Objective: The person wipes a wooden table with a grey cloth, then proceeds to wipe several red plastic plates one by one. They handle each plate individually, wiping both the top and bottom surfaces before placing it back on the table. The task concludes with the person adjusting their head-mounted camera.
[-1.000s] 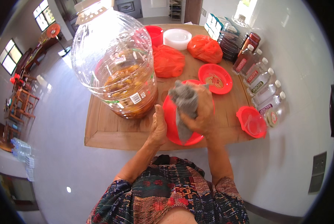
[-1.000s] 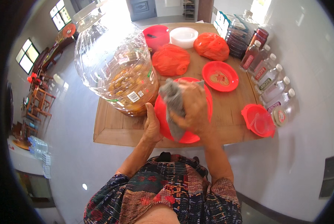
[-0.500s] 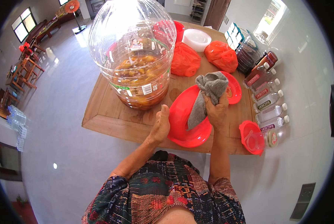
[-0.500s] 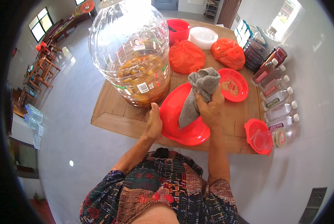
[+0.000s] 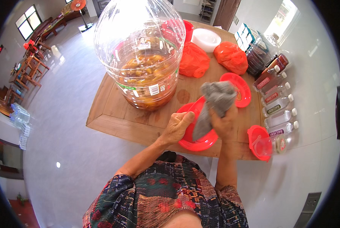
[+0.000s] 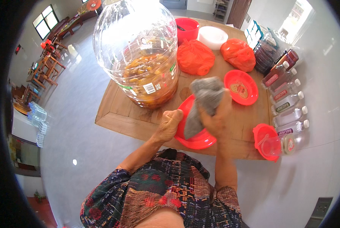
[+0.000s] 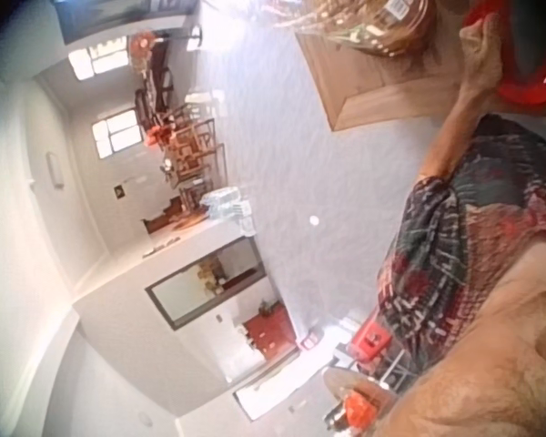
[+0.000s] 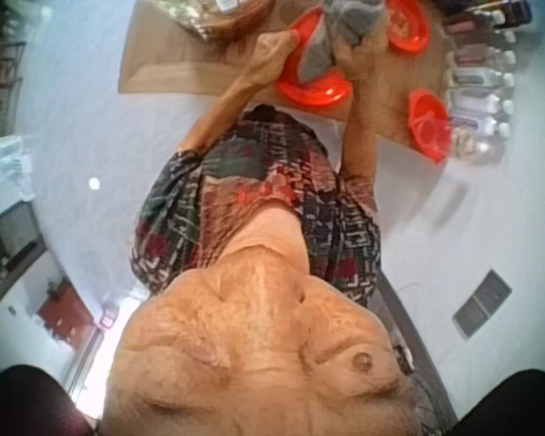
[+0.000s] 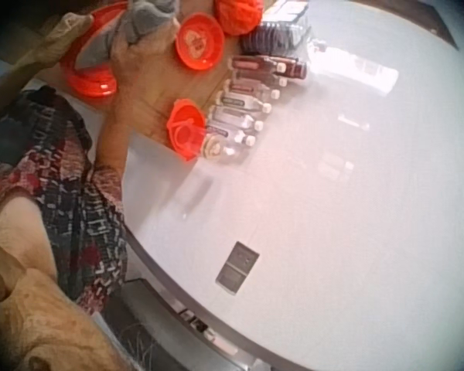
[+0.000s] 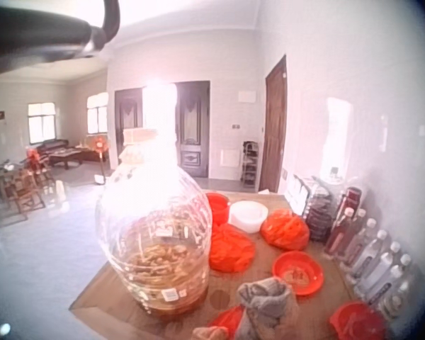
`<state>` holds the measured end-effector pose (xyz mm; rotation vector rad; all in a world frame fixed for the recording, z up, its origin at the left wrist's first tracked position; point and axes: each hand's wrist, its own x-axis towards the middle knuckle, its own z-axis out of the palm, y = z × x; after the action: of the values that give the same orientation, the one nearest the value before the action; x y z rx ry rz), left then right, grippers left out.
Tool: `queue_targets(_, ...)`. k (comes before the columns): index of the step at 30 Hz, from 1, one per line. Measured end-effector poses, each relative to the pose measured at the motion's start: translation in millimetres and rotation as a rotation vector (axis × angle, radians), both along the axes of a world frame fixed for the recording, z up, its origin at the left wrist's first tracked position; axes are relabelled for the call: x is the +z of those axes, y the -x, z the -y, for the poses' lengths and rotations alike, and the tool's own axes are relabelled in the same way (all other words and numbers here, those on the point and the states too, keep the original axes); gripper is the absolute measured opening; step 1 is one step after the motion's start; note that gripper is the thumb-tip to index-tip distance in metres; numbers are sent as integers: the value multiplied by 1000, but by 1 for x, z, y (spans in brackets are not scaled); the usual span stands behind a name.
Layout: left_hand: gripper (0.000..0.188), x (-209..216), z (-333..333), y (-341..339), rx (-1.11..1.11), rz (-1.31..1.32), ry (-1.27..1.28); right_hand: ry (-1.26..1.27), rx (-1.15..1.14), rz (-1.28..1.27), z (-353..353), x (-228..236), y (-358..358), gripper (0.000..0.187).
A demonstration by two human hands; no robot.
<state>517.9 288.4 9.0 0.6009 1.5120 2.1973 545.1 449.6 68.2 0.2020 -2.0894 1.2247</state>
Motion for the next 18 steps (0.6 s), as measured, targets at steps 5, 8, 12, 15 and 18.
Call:
queue_targets(5, 41, 22, 2, -7, 18, 7, 33, 506, 29, 47, -47, -35, 12, 38)
queue_targets(8, 40, 14, 1, -6, 55, 31, -14, 813, 93, -47, -48, -64, 13, 37)
queue_targets(12, 39, 13, -3, -4, 88, 61, -49, 1147, 187, -20, -31, -105, -4, 39)
queue_targets(15, 38, 9, -9, -2, 151, 58, -129, 1283, 168, -18, -5, -124, -17, 40)
queue_targets(18, 35, 22, -11, -3, 197, 113, -164, 984, -54, 63, 26, -135, -39, 39)
